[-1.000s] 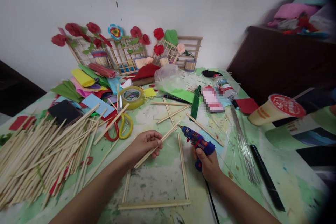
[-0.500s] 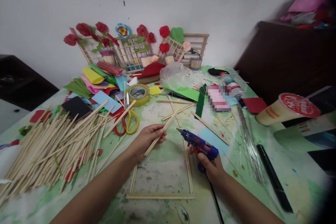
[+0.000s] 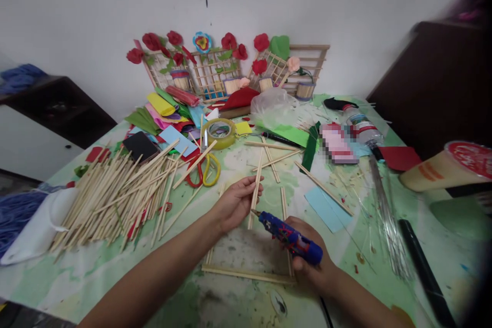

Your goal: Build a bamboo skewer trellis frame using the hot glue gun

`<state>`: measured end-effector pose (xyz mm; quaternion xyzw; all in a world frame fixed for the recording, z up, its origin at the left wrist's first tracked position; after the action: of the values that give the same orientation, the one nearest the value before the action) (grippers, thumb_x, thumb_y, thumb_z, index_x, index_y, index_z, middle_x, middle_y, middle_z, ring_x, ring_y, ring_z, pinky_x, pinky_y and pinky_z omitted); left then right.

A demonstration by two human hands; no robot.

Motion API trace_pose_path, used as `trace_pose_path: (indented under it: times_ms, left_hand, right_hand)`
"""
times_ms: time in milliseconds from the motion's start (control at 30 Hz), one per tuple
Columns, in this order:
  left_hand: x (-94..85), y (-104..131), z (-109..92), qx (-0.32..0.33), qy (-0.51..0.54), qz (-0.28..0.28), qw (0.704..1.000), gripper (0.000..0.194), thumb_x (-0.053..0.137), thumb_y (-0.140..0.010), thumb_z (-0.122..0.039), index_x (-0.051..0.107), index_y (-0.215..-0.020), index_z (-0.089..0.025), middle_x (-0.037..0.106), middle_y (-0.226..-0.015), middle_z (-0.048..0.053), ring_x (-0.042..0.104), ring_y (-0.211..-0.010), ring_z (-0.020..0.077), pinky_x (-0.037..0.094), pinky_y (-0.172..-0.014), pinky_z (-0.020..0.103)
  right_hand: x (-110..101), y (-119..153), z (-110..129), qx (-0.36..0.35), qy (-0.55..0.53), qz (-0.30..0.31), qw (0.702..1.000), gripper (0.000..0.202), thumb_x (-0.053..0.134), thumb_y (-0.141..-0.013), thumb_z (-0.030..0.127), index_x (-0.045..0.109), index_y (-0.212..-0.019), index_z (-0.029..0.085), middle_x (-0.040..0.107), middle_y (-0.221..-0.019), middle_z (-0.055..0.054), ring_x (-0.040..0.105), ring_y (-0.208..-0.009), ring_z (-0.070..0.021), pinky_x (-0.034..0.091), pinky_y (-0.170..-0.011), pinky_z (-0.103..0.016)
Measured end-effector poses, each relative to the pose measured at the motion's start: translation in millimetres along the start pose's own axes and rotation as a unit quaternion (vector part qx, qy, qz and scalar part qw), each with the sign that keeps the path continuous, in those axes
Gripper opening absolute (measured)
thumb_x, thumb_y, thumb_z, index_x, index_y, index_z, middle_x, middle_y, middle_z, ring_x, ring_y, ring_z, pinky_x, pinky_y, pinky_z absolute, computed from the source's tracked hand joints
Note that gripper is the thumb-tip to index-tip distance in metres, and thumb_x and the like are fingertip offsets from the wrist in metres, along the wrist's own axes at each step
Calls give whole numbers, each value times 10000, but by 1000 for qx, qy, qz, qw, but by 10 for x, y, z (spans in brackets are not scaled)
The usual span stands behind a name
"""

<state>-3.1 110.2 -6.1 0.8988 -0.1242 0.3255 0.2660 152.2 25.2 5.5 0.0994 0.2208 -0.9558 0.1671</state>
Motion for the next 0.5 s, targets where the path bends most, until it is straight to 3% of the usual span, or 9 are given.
trace_pose_path:
  times_ms: [133,500]
  left_hand:
    - [6,6,-34,16,-3,-14,1000,191,532,-822,-37,620,-990,-69,602,-750,55,571,-644,78,463,-621,150]
    - [-80,-44,-148,51,-15,-39,998,182,563,-796,-38,629,-963,-67,606,-733,45,562,-611,65,460,-598,140]
  right_hand:
    - [60,24,-9,-3,40,41,998,503,407,-822,678,513,-743,193,472,-653,-27,441,-637,-183,318,-584,-318]
    - [54,-6,13,-11,41,47,998,480,381,-852,647,507,-732,200,482,-625,-23,445,-609,-176,307,-562,-312]
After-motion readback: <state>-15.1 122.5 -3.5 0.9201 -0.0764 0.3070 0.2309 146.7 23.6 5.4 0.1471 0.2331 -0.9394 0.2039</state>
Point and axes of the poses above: each hand's wrist, its own y-axis away from the middle knuckle, its own x-axis out of the palm, z = x × y, the point moved 4 cm from there along -y, towards the middle knuckle
